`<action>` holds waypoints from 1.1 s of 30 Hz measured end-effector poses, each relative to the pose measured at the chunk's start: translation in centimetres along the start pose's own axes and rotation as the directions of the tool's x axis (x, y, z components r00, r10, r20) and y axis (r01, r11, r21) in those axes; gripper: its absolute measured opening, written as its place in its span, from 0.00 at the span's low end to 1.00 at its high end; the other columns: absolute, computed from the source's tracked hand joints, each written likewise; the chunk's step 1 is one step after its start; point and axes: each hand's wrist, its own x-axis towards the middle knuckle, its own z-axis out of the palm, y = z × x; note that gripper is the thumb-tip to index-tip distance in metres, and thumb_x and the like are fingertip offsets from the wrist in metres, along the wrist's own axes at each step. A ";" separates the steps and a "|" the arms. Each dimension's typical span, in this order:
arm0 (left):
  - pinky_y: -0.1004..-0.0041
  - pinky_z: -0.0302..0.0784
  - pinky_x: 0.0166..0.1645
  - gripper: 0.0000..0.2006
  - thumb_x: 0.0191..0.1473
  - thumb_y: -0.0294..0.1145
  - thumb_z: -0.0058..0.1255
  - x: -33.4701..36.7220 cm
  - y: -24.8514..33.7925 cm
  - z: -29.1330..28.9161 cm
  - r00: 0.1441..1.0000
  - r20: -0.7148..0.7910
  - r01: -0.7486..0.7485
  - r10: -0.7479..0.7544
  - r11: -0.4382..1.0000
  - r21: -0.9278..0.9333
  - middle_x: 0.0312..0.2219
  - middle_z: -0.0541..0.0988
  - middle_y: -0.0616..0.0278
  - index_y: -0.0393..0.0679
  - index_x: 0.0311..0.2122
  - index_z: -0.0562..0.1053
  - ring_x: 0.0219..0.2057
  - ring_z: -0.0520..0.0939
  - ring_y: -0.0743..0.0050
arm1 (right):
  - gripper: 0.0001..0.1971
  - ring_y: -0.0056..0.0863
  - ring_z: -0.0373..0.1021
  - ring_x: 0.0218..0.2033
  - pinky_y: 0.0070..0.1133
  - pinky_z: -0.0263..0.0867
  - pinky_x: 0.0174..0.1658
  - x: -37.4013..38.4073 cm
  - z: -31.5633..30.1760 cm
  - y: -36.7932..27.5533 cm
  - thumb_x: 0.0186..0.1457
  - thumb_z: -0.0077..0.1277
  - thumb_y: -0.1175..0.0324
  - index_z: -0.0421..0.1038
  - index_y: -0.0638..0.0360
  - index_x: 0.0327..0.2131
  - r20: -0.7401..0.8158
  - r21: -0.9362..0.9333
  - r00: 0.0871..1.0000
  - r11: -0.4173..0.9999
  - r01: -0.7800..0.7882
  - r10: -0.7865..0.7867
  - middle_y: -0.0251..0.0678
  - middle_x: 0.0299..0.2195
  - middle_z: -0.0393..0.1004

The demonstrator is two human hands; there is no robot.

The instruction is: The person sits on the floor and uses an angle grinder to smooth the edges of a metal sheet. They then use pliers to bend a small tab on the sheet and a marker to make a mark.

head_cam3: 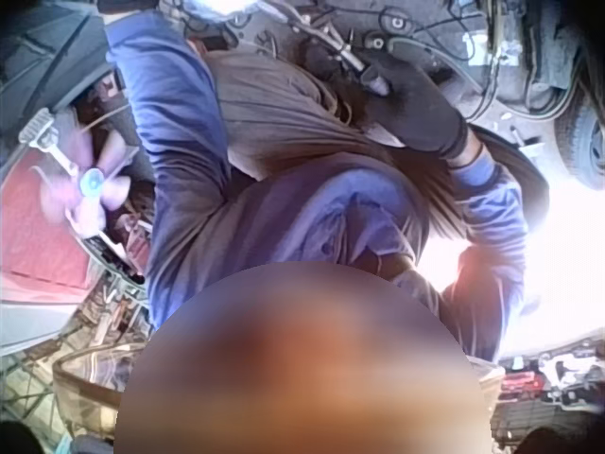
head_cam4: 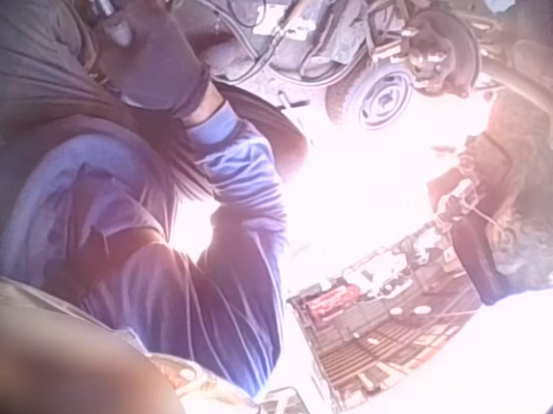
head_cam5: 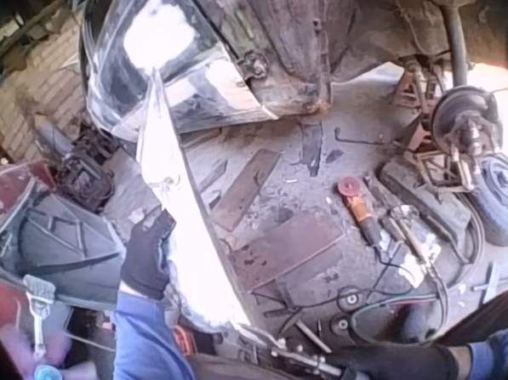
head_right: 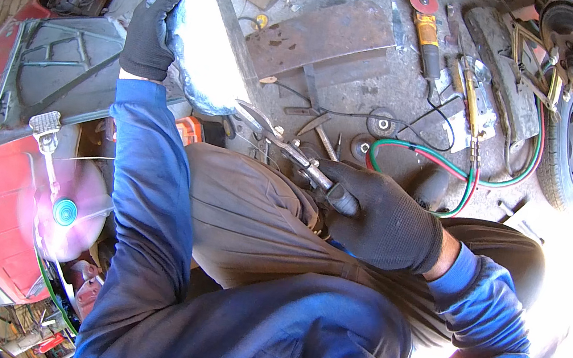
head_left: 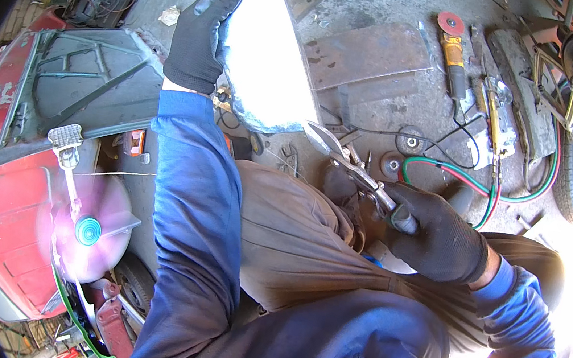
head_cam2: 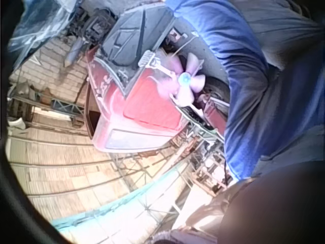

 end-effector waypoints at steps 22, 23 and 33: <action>0.62 0.85 0.51 0.27 0.60 0.31 0.66 0.0 -0.4 0.2 0.932 0.189 0.326 -0.308 0.943 -0.072 0.47 0.89 0.49 0.46 0.66 0.78 0.46 0.91 0.52 | 0.29 0.31 0.76 0.35 0.31 0.74 0.43 0.0 0.5 -0.9 0.54 0.55 0.80 0.71 0.65 0.63 0.032 0.064 0.996 0.995 -0.080 0.078 0.47 0.34 0.79; 0.62 0.85 0.51 0.27 0.60 0.31 0.66 -0.1 -0.5 0.2 0.954 0.182 0.252 -0.237 0.965 -0.067 0.48 0.89 0.49 0.46 0.66 0.78 0.46 0.91 0.52 | 0.29 0.31 0.75 0.35 0.31 0.74 0.43 0.0 0.6 -0.9 0.54 0.54 0.80 0.71 0.65 0.62 0.026 0.099 0.997 0.992 -0.079 0.077 0.47 0.34 0.79; 0.61 0.85 0.52 0.28 0.59 0.28 0.66 -0.2 -1.1 0.2 0.940 0.170 0.293 -0.295 0.955 0.033 0.48 0.88 0.46 0.45 0.66 0.78 0.47 0.91 0.48 | 0.18 0.30 0.73 0.31 0.31 0.72 0.39 0.5 1.7 -0.4 0.55 0.54 0.80 0.74 0.65 0.51 -0.018 0.164 0.999 0.986 -0.024 0.027 0.43 0.29 0.75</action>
